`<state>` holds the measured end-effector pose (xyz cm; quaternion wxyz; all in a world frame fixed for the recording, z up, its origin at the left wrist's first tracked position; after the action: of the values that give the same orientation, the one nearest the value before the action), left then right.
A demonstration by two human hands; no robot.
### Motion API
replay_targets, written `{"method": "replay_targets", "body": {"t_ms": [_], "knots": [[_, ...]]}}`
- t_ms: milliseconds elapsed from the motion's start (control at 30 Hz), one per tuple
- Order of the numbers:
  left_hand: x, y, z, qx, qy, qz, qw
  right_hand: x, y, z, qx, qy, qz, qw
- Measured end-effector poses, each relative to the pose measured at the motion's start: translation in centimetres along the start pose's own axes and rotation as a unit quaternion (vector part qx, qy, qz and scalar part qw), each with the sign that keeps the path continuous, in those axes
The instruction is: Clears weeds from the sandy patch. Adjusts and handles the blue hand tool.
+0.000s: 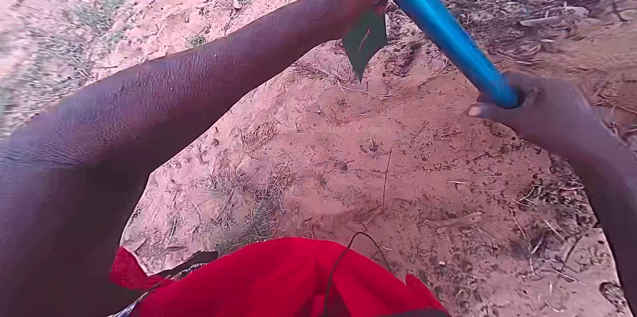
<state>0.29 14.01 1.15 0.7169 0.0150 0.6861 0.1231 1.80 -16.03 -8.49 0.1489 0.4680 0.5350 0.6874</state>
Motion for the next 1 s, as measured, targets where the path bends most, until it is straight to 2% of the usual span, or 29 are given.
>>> {"method": "replay_targets", "body": {"t_ms": [67,133,167,233,333,467,500,567,633,700,867,1000], "knots": [[2.1,6.6,-3.6,-0.017,0.045,0.114,0.992,5.2,-7.6,1.2,0.168,0.059,0.081,0.981],[4.6,12.4,-8.3,-0.040,0.082,0.227,0.970,7.7,-13.6,1.2,0.329,0.114,0.109,0.931],[6.0,15.0,-10.7,-0.050,0.091,0.282,0.954,8.3,-15.6,1.3,0.389,0.114,0.097,0.909],[9.2,19.2,-15.1,-0.053,0.093,0.358,0.928,8.6,-18.4,1.8,0.442,0.087,0.059,0.891],[14.1,23.7,-20.6,-0.078,0.107,0.388,0.912,7.7,-21.7,5.0,0.405,0.063,-0.010,0.912],[19.0,28.6,-25.7,-0.179,0.159,0.354,0.904,9.2,-24.2,12.7,0.178,0.138,-0.123,0.966],[20.1,29.4,-26.7,-0.194,0.175,0.342,0.903,9.9,-24.5,14.7,0.128,0.132,-0.127,0.975],[22.1,30.8,-28.3,-0.211,0.206,0.326,0.898,10.8,-25.3,17.6,0.077,0.047,-0.146,0.985],[23.6,31.7,-29.3,-0.213,0.228,0.303,0.901,10.7,-26.7,19.1,0.091,-0.077,-0.177,0.977],[24.1,32.0,-29.9,-0.208,0.229,0.280,0.909,10.1,-27.9,19.2,0.127,-0.148,-0.210,0.958],[24.6,32.2,-30.0,-0.201,0.210,0.286,0.913,11.6,-29.0,15.2,0.171,-0.112,-0.211,0.956],[25.2,32.4,-28.9,-0.191,0.193,0.280,0.921,7.7,-29.6,12.4,0.141,-0.156,-0.067,0.975]]}}
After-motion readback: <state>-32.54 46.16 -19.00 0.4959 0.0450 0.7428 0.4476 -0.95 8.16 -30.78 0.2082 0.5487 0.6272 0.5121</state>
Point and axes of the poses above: each hand's wrist, its own z-axis towards the middle knuckle, its own y-axis out of the back of the hand, x = y × z, the point moved 6 cm from there along z, towards the middle knuckle, and after that the axes turned 9 degrees about y, right-handed, at the moved point
